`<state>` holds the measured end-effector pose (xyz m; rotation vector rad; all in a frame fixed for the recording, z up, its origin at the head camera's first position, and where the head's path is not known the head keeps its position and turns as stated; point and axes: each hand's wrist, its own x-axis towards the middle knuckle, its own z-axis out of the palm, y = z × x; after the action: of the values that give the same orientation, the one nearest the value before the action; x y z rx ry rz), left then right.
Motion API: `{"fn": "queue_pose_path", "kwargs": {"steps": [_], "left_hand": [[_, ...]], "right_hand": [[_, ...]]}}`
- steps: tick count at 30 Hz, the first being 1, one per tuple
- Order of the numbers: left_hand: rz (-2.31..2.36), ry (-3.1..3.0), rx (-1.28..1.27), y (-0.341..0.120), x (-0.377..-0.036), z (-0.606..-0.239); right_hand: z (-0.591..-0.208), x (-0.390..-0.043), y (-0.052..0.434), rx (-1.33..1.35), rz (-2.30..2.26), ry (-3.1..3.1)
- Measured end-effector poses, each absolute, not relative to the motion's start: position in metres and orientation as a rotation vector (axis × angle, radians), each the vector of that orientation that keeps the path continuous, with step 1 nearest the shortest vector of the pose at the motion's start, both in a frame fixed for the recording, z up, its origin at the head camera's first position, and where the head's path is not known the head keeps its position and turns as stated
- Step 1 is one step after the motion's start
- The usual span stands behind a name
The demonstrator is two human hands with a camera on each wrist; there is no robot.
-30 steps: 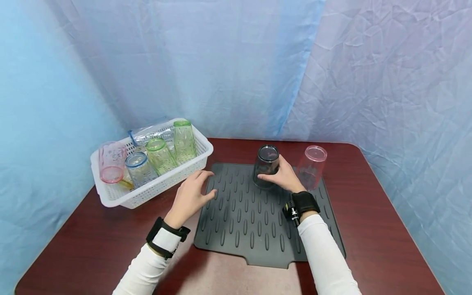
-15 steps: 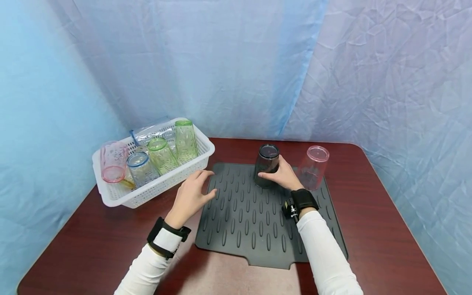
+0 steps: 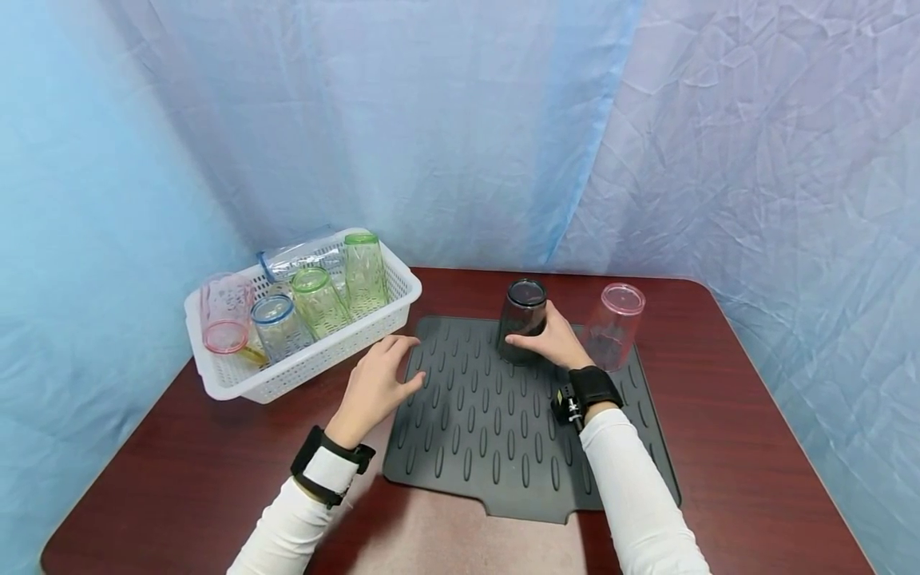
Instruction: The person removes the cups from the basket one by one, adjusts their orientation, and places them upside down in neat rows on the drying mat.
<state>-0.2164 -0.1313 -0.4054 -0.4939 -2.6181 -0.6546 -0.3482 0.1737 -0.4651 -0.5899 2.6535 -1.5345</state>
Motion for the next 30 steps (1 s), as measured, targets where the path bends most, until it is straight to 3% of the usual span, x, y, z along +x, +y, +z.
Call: {"fn": "queue_pose_path", "kwargs": {"steps": [15,24,30], "left_hand": [[-0.730,-2.634,-0.487,-0.139,-0.235,-0.403],[-0.743,-2.619,-0.472,-0.159,-0.249,-0.398],[-0.690,-2.592,-0.407,-0.184,-0.255,-0.387]], "right_hand": [[-0.470,-0.347,0.174,-0.583,-1.654,2.631],[-0.429,-0.322,0.170,-0.629,-1.826,2.500],[-0.429,-0.330,0.175,-0.651,-1.793,2.545]]}}
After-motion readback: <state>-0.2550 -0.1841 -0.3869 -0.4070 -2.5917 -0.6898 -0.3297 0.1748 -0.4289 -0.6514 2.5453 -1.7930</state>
